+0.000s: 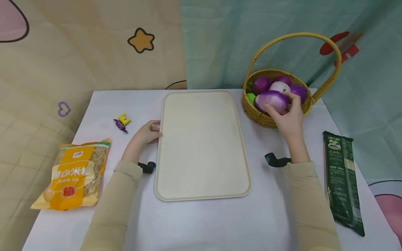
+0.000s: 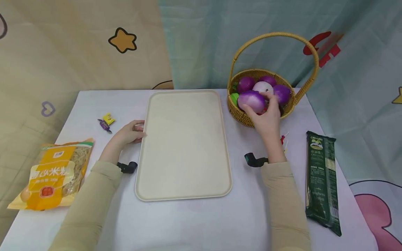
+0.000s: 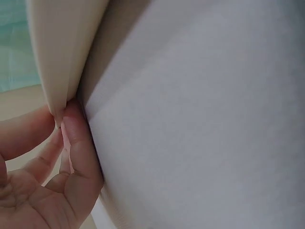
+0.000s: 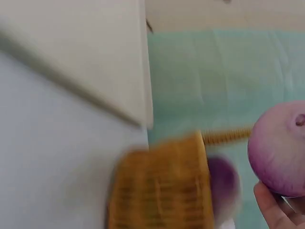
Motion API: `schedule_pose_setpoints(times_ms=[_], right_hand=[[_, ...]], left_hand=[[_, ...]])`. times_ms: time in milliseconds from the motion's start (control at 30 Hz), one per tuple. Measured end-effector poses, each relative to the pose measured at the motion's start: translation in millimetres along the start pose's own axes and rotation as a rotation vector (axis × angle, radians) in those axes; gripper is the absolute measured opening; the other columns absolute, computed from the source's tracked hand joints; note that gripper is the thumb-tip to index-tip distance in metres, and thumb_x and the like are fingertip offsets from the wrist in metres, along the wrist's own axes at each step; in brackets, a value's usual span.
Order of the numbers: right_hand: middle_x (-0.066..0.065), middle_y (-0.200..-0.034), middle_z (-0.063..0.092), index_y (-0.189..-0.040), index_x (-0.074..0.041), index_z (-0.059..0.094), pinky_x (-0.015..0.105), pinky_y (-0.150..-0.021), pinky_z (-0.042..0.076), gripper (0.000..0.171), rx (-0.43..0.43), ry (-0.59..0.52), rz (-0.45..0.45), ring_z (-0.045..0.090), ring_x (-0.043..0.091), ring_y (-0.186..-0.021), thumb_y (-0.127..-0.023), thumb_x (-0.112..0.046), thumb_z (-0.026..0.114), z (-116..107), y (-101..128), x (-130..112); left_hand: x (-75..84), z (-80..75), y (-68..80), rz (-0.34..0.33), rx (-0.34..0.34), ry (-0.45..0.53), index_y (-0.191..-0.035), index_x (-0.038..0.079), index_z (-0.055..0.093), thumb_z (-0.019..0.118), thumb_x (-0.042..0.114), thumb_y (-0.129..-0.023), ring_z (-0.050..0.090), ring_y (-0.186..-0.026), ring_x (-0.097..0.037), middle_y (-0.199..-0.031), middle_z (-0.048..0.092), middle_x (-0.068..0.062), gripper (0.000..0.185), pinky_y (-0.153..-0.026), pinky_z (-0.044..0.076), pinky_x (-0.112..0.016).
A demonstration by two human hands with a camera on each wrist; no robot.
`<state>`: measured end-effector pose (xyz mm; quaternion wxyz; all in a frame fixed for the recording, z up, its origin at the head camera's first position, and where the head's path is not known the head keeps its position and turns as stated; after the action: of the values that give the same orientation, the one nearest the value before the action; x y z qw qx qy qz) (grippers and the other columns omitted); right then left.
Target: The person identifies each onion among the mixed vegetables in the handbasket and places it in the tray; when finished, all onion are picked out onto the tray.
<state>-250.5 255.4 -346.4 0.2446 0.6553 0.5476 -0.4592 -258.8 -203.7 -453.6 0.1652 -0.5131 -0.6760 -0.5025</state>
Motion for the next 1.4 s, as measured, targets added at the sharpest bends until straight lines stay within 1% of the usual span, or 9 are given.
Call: schedule_pose_setpoints(times_ms=[100,200,300,500,633,900,1100,1200,1400], right_hand=[[0.013,-0.138,0.046,-0.143,-0.01,0.04,0.021,-0.096,0.046,0.068,-0.135,-0.084,-0.034,0.048,0.019,-0.116,-0.088,-0.03,0.074,44.0,6.4,-12.2],[0.017,-0.141,0.044,-0.145,-0.01,0.038,0.036,-0.11,0.045,0.066,-0.29,-0.167,-0.012,0.048,0.027,-0.125,-0.091,-0.029,0.07,92.6,11.3,-17.7],[0.019,-0.142,0.046,-0.144,-0.01,0.039,0.046,-0.11,0.045,0.062,-0.409,-0.19,0.018,0.049,0.032,-0.127,-0.093,-0.032,0.068,137.6,16.7,-21.2],[0.016,-0.137,0.051,-0.138,-0.011,0.043,0.046,-0.103,0.049,0.061,-0.509,-0.169,0.046,0.051,0.031,-0.119,-0.088,-0.032,0.073,201.7,27.9,-26.4],[0.015,-0.14,0.049,-0.135,-0.009,0.042,0.045,-0.106,0.047,0.065,-0.535,-0.161,-0.001,0.051,0.031,-0.124,-0.083,-0.024,0.078,231.0,30.3,-31.7],[0.005,-0.15,0.047,-0.128,-0.009,0.045,0.042,-0.119,0.036,0.055,-0.556,-0.067,-0.149,0.04,0.027,-0.14,-0.082,-0.003,0.075,257.9,33.8,-47.1],[0.009,-0.149,0.046,-0.118,-0.004,0.049,0.041,-0.112,0.045,0.045,-0.562,-0.035,-0.206,0.05,0.032,-0.131,-0.083,-0.007,0.077,259.9,38.9,-50.9],[0.012,-0.149,0.045,-0.115,-0.002,0.049,0.041,-0.108,0.048,0.042,-0.581,-0.017,-0.205,0.055,0.034,-0.124,-0.085,-0.012,0.077,260.6,41.1,-50.0],[0.011,-0.149,0.043,-0.118,-0.001,0.047,0.041,-0.11,0.046,0.042,-0.573,-0.009,-0.158,0.05,0.035,-0.131,-0.086,-0.007,0.073,260.5,38.3,-44.6]], left_hand=[[-1.2,-1.6,1.9,-0.002,0.003,0.007,-0.155,0.011,0.027,0.057,0.007,-0.098,0.052,-0.097,-0.016,-0.124,0.046,-0.013,0.065,-0.077,0.055,-0.017],[-1.4,-2.0,2.6,-0.005,0.007,0.008,-0.155,0.012,0.028,0.057,0.007,-0.098,0.052,-0.096,-0.016,-0.123,0.045,-0.013,0.065,-0.076,0.055,-0.016],[-0.9,-1.0,2.2,-0.001,0.011,0.009,-0.155,0.011,0.028,0.057,0.007,-0.098,0.052,-0.096,-0.016,-0.123,0.045,-0.013,0.064,-0.075,0.055,-0.016],[-4.4,1.6,1.4,-0.005,0.003,0.014,-0.155,0.013,0.028,0.057,0.008,-0.098,0.051,-0.102,-0.018,-0.127,0.045,-0.014,0.065,-0.079,0.054,-0.018],[-6.0,1.7,1.1,-0.02,0.006,0.011,-0.155,0.015,0.028,0.057,0.009,-0.098,0.052,-0.105,-0.019,-0.131,0.045,-0.015,0.064,-0.08,0.054,-0.019],[-4.0,0.1,1.8,-0.024,0.013,0.008,-0.155,0.014,0.028,0.057,0.01,-0.099,0.051,-0.107,-0.019,-0.133,0.045,-0.016,0.064,-0.084,0.055,-0.021],[-3.8,0.7,3.2,-0.021,0.01,0.006,-0.155,0.012,0.028,0.056,0.01,-0.099,0.051,-0.109,-0.021,-0.135,0.044,-0.018,0.063,-0.092,0.055,-0.026],[-4.0,0.5,4.1,-0.016,0.007,0.007,-0.156,0.011,0.027,0.056,0.009,-0.099,0.052,-0.111,-0.021,-0.136,0.044,-0.018,0.063,-0.096,0.055,-0.028],[-2.5,0.3,3.0,0.006,0.01,0.006,-0.156,0.011,0.027,0.056,0.009,-0.099,0.053,-0.109,-0.021,-0.135,0.045,-0.018,0.064,-0.097,0.054,-0.029]])
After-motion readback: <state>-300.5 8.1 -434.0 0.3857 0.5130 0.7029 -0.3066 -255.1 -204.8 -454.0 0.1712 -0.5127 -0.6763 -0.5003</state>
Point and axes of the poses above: each hand's wrist, its own y-axis away from the middle knuckle, its own z-axis out of the palm, x = y × z, the point moved 7 cm from there along -y, towards the middle knuckle
